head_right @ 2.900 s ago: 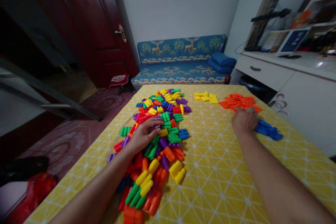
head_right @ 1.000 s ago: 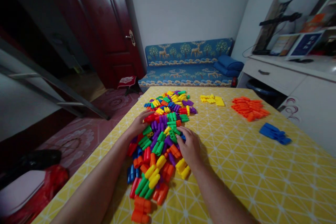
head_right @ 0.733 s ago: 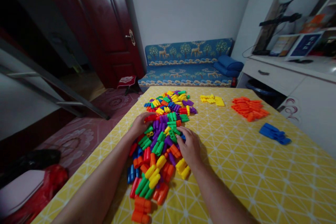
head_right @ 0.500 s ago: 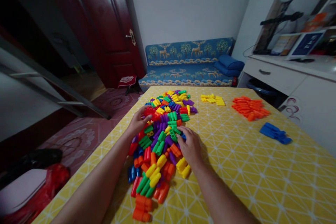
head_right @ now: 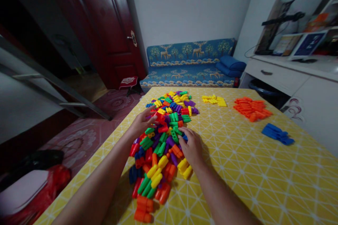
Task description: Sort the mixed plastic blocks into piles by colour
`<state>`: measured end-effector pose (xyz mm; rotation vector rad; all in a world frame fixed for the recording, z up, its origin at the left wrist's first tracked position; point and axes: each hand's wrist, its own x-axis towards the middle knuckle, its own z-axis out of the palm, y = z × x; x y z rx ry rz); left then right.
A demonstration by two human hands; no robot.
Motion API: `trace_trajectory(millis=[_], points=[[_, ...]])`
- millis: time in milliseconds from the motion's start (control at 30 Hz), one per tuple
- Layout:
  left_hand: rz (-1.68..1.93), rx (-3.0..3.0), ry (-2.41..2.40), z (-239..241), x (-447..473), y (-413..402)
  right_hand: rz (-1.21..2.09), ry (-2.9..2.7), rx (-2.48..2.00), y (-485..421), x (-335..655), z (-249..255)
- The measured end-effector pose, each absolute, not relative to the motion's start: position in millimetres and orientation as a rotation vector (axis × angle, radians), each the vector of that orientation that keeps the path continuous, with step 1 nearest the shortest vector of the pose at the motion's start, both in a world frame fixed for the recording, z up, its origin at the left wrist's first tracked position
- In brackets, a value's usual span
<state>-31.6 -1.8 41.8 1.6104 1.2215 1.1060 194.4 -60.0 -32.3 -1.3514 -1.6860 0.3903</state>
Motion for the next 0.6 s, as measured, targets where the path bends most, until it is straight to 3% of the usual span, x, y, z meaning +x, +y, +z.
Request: trace_trajectory(millis=[133, 267, 600], points=[[0.826, 2.239, 1.352, 66, -43, -13, 0.39, -1.682, -1.344, -60, 194, -33], [0.392, 2.412, 1.238, 76, -46, -27, 0.388, -1.678, -1.333, -60, 193, -31], [0.25, 2.522, 1.315, 46, -28, -24, 0.379, -1.667, -1.342, -58, 193, -36]])
